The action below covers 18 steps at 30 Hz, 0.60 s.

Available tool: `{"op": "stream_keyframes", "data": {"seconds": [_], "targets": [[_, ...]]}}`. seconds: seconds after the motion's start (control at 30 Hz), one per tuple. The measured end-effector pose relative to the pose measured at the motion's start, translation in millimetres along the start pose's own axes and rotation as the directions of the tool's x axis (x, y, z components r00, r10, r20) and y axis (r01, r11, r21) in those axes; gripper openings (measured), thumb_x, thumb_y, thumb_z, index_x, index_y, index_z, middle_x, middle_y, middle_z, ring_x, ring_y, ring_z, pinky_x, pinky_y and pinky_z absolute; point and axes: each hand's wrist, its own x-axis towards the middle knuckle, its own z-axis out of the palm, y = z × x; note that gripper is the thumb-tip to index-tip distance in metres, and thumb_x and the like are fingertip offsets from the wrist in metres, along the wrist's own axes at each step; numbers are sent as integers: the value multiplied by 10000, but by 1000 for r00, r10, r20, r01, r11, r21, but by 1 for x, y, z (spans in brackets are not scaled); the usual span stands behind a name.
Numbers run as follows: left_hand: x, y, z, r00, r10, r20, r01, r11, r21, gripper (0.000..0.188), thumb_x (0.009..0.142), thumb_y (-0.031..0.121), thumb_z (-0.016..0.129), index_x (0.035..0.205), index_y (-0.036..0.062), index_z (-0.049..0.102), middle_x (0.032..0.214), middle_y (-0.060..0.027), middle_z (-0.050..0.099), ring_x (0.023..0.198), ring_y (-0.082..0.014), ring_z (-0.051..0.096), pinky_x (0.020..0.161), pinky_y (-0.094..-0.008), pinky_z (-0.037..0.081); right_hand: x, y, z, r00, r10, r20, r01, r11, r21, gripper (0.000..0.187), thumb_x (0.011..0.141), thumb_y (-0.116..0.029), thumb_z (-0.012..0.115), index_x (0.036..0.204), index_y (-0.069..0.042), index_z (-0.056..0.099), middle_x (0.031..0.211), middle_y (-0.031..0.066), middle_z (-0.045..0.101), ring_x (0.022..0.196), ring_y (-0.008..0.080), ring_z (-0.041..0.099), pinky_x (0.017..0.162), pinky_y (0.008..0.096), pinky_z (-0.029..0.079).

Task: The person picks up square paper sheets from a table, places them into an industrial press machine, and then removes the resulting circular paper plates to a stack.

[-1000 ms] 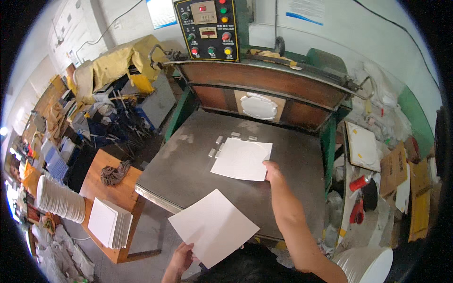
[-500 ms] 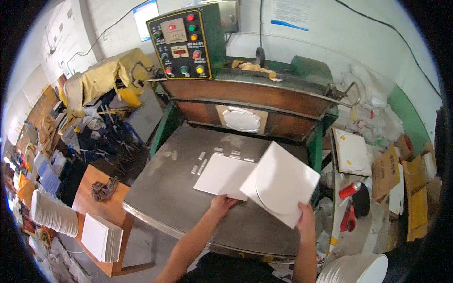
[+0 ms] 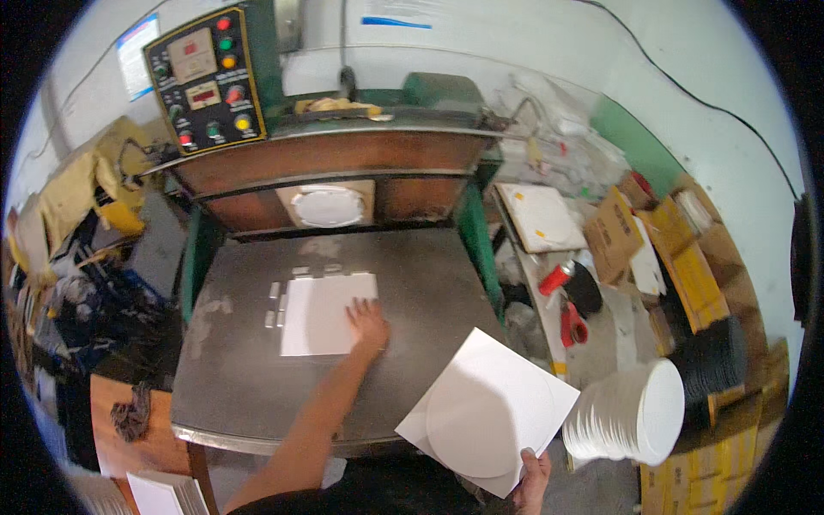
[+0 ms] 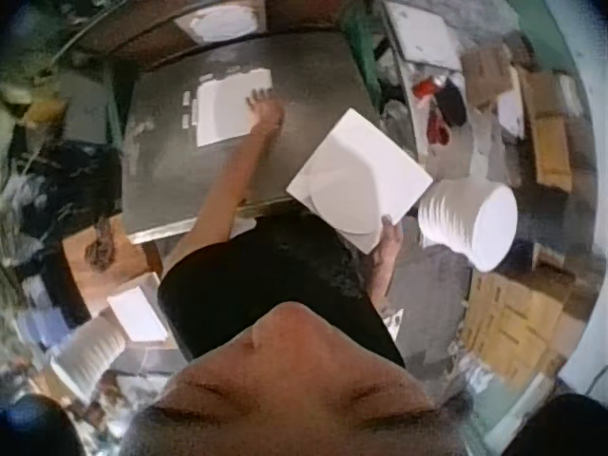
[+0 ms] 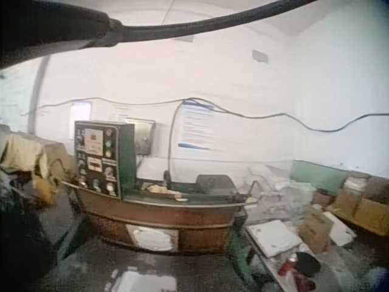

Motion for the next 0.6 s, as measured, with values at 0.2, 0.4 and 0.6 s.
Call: {"op": "stream_keyframes", "data": {"seconds": [0.2,0.4,0.6], "targets": [[-13,-14,17,969,131,-208,-198,916,-348,440,893,212,540,1299,47,502,1329,-160,517,1285,-311,424,1074,-503,290,-40,14,-22,989,76,-124,-78,997,-12,301,862,-23,555,1156,41,551,998,113,646,860,202,633,741,329,509],[-182,29,-102,778,565,275,137,274,-952,464,946,422,506,1044,-11,642,985,-161,669,781,-229,665,669,-378,545,-72,24,-60,966,228,-120,-186,941,283,316,871,-84,598,1173,5,577,1034,106,657,915,214,641,831,339,514],[-280,70,-131,495,773,398,230,325,-917,552,916,392,518,1284,-17,472,1019,-131,631,839,-216,643,705,-335,534,-75,29,-96,988,156,-12,-150,965,216,308,916,-158,619,1183,-9,580,1043,91,657,906,167,629,804,324,513]]}}
